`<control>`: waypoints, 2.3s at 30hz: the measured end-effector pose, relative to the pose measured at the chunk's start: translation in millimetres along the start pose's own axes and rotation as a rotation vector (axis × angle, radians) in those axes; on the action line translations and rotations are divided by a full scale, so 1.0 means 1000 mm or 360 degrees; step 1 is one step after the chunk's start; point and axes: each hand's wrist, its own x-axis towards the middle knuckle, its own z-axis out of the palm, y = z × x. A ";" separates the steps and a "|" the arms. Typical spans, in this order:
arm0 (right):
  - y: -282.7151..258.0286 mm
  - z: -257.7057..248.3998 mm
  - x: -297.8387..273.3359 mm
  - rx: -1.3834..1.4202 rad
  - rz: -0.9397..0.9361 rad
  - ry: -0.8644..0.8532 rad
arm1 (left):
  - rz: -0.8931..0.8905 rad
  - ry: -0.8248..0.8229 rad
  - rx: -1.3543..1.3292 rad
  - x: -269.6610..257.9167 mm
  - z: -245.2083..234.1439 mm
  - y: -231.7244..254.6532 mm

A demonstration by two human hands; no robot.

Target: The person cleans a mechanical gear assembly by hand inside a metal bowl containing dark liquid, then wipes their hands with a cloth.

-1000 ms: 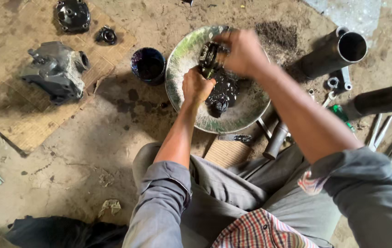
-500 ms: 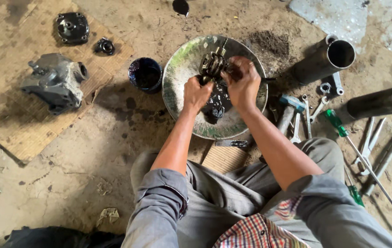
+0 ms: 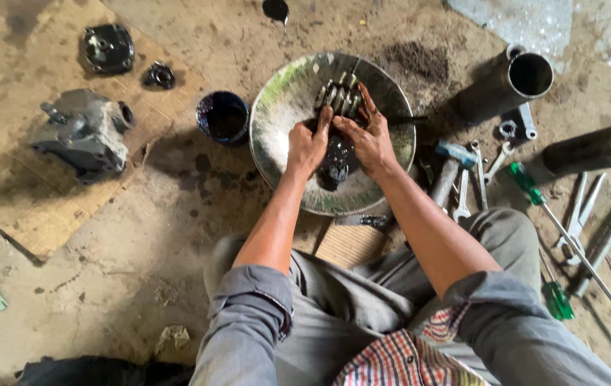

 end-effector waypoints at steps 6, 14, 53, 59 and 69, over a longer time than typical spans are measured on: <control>0.001 0.004 -0.006 -0.0774 0.0002 0.0279 | 0.0126 0.0065 -0.0019 -0.006 -0.004 0.009; 0.051 0.011 0.017 -0.0412 0.0042 0.0899 | 0.0159 -0.0057 0.0389 -0.018 -0.007 0.026; 0.017 -0.005 -0.021 0.0936 0.0256 0.0482 | 0.0363 -0.0047 -0.0134 -0.006 0.007 -0.021; 0.059 -0.010 0.003 0.0783 -0.0068 0.0616 | 0.0289 -0.0036 0.0396 -0.006 0.012 -0.007; 0.024 -0.007 -0.002 0.1034 0.0353 0.0669 | 0.0284 -0.0103 0.0659 -0.012 0.008 -0.001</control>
